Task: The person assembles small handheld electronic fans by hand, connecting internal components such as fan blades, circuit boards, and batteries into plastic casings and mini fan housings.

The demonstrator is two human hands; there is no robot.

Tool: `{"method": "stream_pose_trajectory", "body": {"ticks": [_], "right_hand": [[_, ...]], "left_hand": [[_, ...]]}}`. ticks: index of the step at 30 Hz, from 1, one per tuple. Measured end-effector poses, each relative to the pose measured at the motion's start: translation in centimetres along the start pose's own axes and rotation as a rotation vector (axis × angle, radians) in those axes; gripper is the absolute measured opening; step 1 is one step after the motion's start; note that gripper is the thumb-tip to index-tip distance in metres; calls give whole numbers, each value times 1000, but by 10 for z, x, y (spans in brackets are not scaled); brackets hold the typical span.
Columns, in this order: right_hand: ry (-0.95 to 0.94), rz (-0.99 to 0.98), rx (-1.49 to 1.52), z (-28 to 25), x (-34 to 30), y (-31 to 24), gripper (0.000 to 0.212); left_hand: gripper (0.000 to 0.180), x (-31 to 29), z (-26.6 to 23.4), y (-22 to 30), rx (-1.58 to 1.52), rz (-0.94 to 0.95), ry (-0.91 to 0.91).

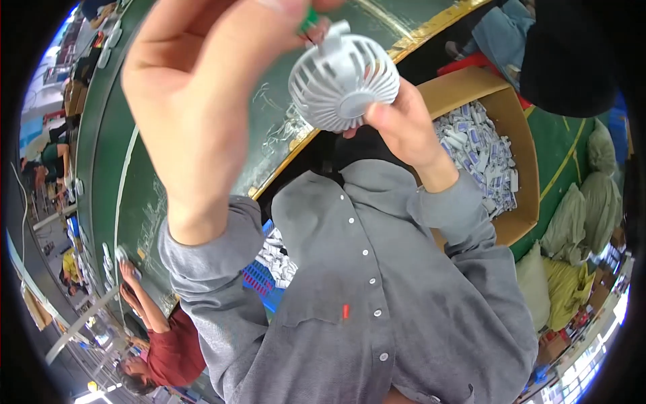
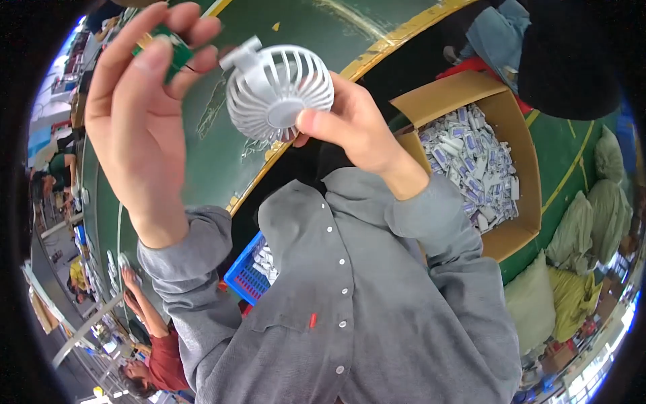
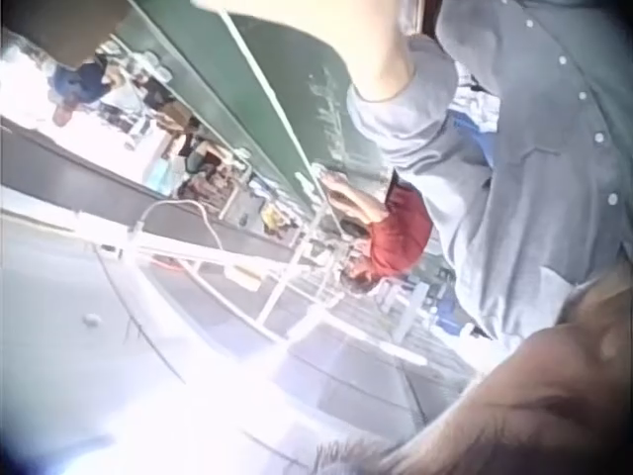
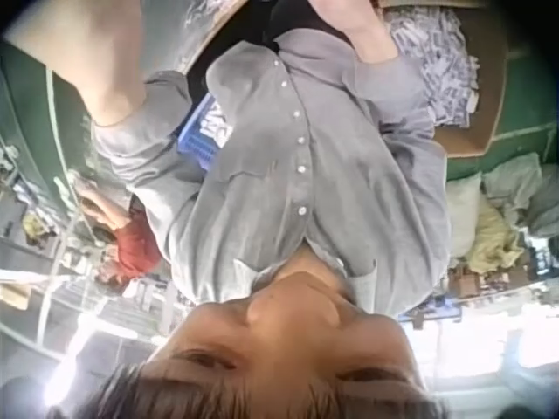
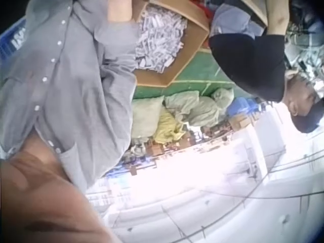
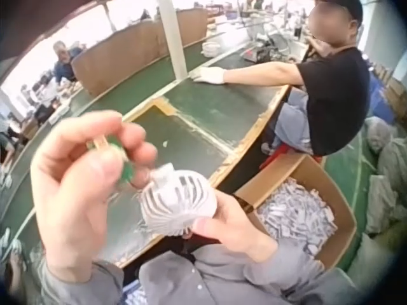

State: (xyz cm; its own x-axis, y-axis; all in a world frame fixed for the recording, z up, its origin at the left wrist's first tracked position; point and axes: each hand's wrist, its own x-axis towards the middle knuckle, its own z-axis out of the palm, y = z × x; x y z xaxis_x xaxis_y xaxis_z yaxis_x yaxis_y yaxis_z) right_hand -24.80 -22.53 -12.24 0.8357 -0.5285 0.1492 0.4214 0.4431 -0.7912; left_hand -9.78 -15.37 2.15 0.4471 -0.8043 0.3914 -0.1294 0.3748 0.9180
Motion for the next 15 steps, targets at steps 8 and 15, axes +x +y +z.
{"method": "stream_pose_trajectory", "body": {"ticks": [8,15], "right_hand": [[45,-49,6,3,25,-19,41],[320,-228,-1087,-80,105,-8,25]], "left_hand": [[42,16,-107,-79,366,-78,95],[102,-111,-428,-98,1649,-466,695]]}}
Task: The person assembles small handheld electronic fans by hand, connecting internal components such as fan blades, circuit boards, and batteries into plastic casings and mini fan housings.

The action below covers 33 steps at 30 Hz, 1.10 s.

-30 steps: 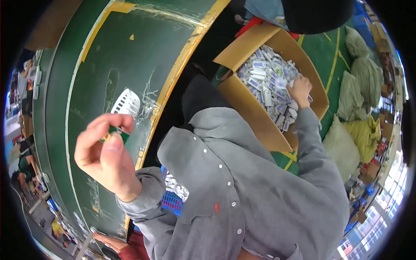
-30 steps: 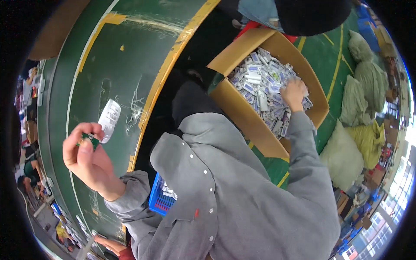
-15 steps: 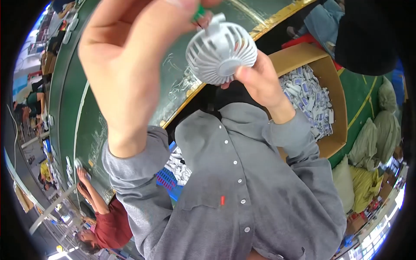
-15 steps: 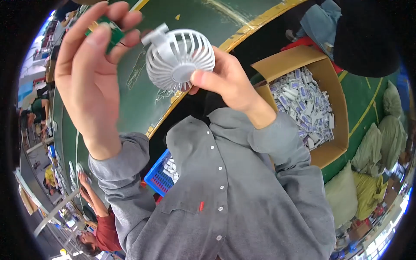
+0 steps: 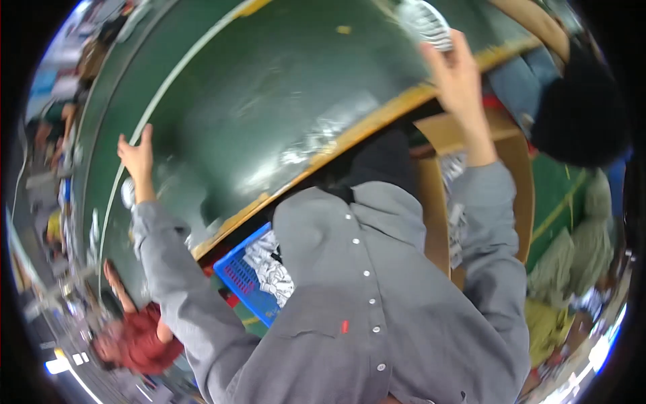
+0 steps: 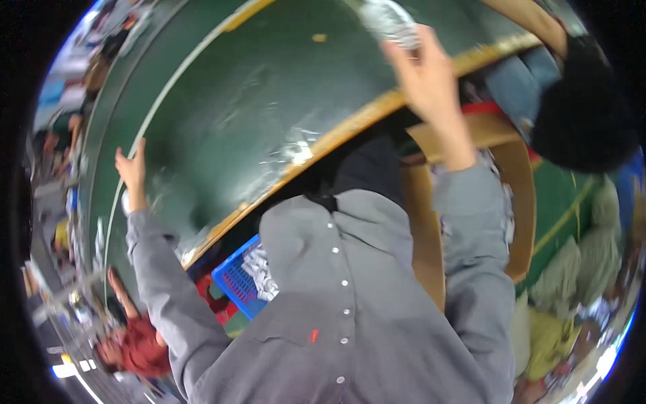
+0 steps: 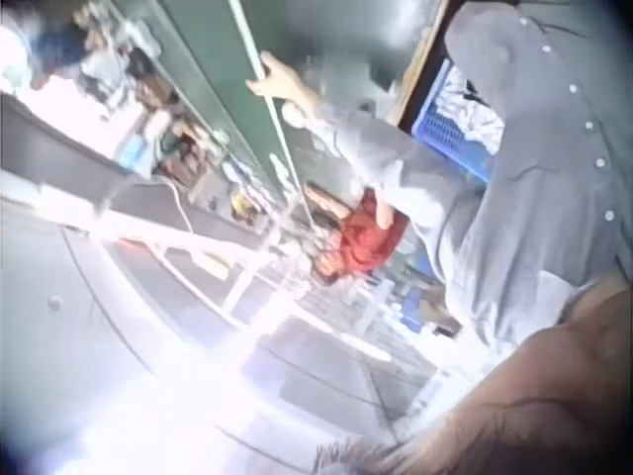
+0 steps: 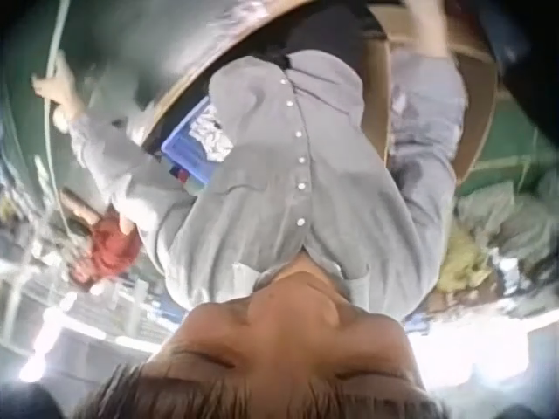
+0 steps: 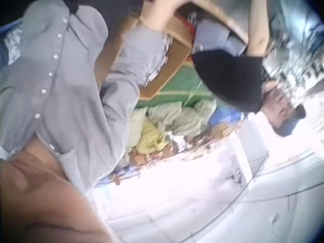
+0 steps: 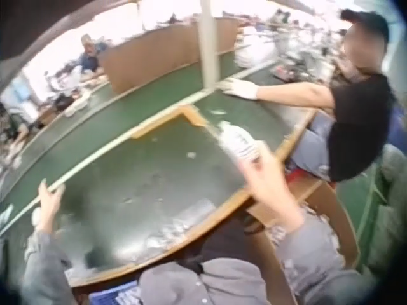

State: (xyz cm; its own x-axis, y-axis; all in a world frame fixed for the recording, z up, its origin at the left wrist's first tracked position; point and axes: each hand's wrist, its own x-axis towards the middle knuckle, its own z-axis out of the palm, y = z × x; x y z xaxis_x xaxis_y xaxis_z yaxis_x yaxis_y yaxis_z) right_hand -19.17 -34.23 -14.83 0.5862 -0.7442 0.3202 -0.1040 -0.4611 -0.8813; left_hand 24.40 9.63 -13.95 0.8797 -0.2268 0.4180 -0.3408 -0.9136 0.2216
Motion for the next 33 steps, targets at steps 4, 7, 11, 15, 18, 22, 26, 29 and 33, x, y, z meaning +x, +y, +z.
{"method": "stream_pose_trajectory", "body": {"ticks": [4,7,11,15,18,22,26,29,33], "right_hand": [[99,-322,-744,-30,68,78,39],[1,-258,-919,-18,110,127,40],[112,-292,-1180,-31,108,146,51],[90,-503,-756,27,62,58,47],[-4,-467,-501,63,1,-21,38],[-311,-555,-237,127,-59,-70,45],[-457,-431,-111,145,-85,-74,51],[-308,-349,-149,126,-81,-81,84],[-428,285,954,88,-65,-61,65]], "left_hand": [[114,-51,-1,-112,494,-378,-46],[78,-88,-35,-190,321,-132,-93],[66,-105,-28,-150,318,-229,-32],[94,-106,-71,-177,303,-365,-86],[116,-94,-53,-82,259,-344,-235],[103,-69,-33,12,327,-83,-367],[80,-66,-18,120,-130,295,-263],[83,-118,-62,207,-866,308,-289],[95,-174,-87,280,-1248,639,-388]]}}
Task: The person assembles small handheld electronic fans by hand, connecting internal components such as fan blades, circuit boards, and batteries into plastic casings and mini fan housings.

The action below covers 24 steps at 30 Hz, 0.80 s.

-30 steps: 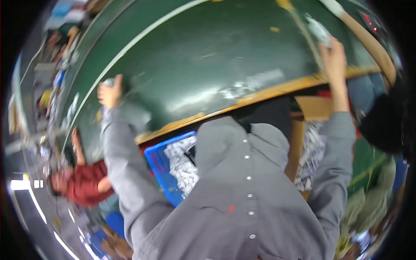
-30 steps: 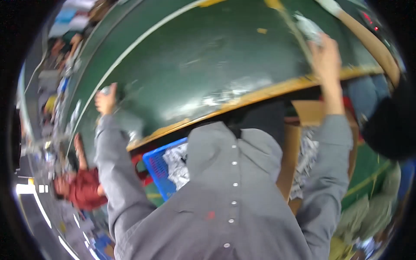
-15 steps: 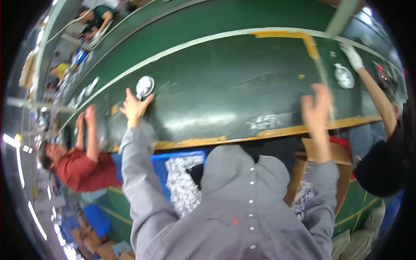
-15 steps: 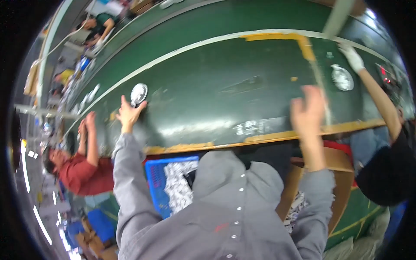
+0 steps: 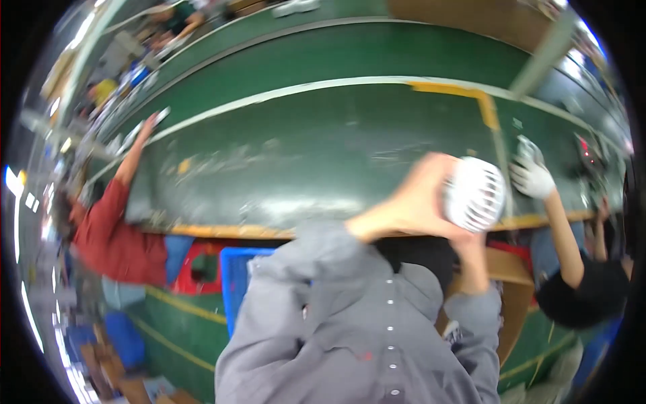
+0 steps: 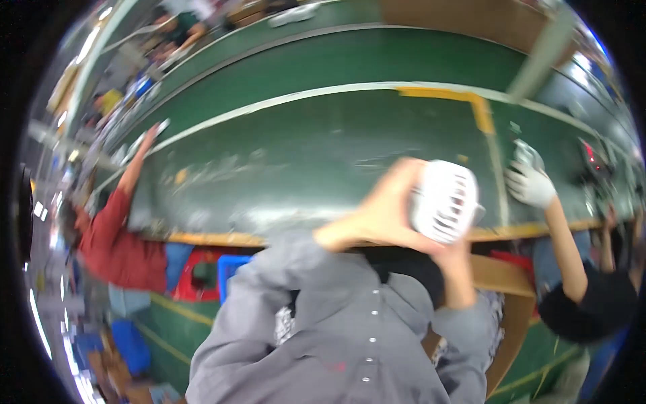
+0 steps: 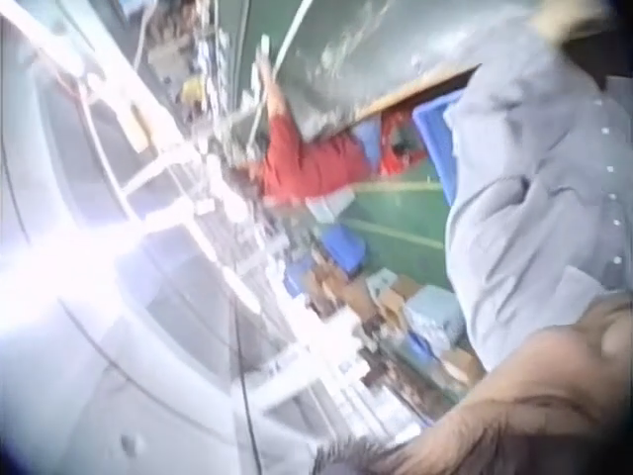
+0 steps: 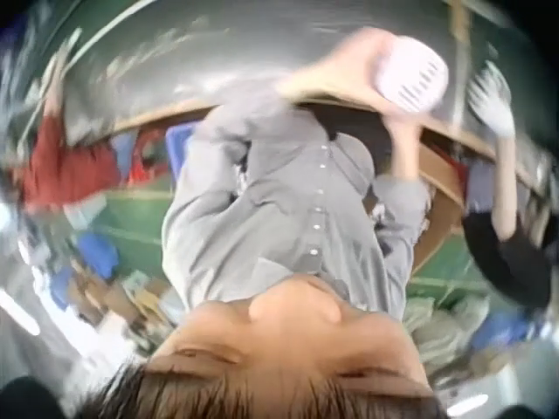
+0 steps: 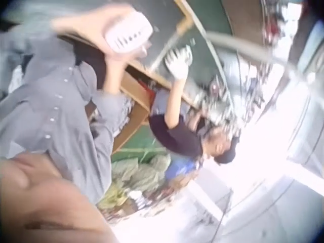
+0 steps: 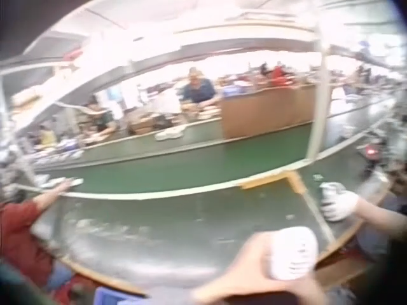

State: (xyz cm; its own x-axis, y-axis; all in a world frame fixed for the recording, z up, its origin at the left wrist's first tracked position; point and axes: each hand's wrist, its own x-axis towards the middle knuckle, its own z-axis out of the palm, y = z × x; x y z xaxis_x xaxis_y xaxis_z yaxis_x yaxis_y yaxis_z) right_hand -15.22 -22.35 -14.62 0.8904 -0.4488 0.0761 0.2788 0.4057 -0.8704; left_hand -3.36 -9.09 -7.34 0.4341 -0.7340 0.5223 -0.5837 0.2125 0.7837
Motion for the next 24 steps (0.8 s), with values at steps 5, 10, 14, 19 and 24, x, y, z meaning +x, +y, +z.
{"method": "stream_pose_trajectory", "body": {"ticks": [5,10,14,19,24], "right_hand": [[-80,-53,-757,-15,-27,-11,32],[-232,297,62,16,-58,-12,40],[-325,264,169,37,-56,-21,31],[-229,362,107,33,-59,-35,20],[-264,339,38,22,-72,-41,27]], "left_hand": [[90,-11,15,23,-218,-47,161],[78,-27,-20,15,-321,-429,325],[94,-54,-11,-13,81,-536,505],[41,-67,-8,28,-79,67,-139],[30,-60,7,38,17,300,-47]]}}
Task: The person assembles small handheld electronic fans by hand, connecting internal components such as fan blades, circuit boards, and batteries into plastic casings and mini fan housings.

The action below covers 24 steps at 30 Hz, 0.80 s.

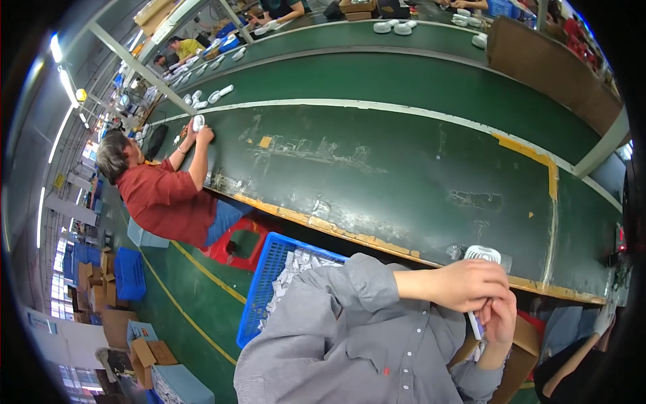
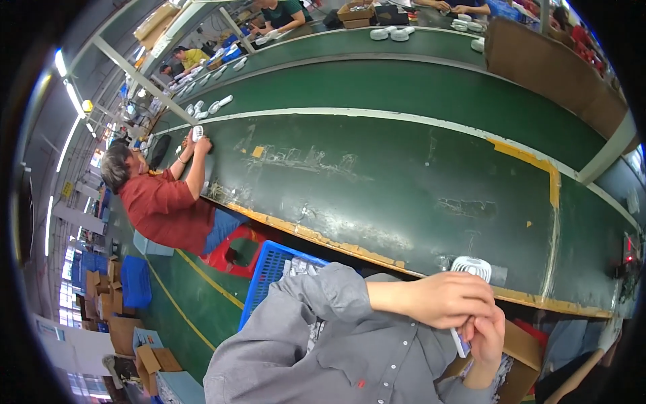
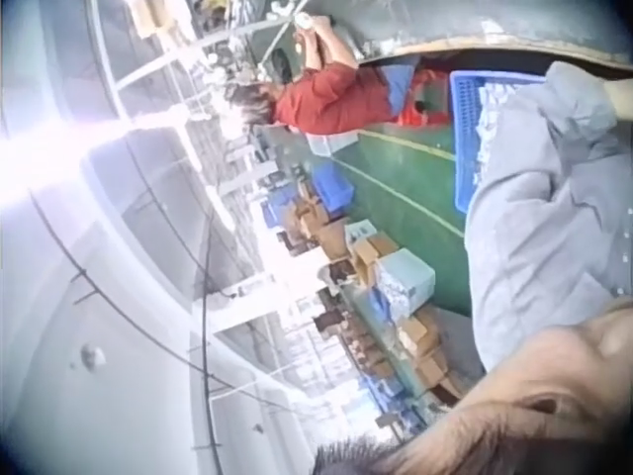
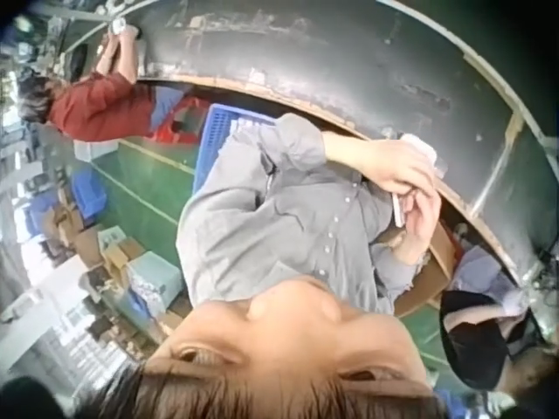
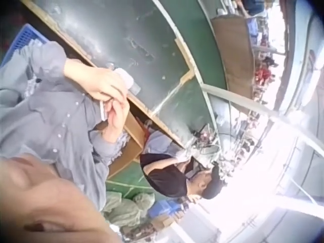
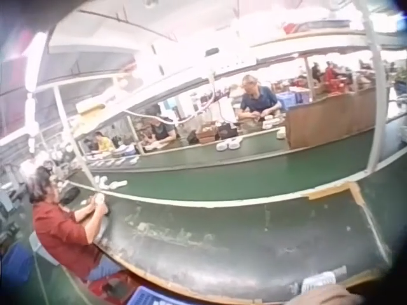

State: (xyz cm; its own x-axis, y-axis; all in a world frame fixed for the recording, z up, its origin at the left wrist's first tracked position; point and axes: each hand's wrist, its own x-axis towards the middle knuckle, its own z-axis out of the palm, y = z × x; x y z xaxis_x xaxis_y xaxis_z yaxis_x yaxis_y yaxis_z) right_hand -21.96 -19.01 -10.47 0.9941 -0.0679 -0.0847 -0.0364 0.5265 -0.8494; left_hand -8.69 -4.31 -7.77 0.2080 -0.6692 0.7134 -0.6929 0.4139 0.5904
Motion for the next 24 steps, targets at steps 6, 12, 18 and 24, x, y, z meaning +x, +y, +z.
{"method": "stream_pose_trajectory", "body": {"ticks": [6,12,18,24], "right_hand": [[100,74,-192,-4,-9,-8,19],[77,53,-110,-13,-41,-16,22],[-461,-169,95,-127,-118,8,19],[674,-214,-233,-168,-242,41,19]], "left_hand": [[9,-8,15,-3,271,56,-9],[8,-5,34,9,-68,-62,-1],[9,11,14,19,-404,-547,109],[15,38,-63,4,-656,-716,217]]}}
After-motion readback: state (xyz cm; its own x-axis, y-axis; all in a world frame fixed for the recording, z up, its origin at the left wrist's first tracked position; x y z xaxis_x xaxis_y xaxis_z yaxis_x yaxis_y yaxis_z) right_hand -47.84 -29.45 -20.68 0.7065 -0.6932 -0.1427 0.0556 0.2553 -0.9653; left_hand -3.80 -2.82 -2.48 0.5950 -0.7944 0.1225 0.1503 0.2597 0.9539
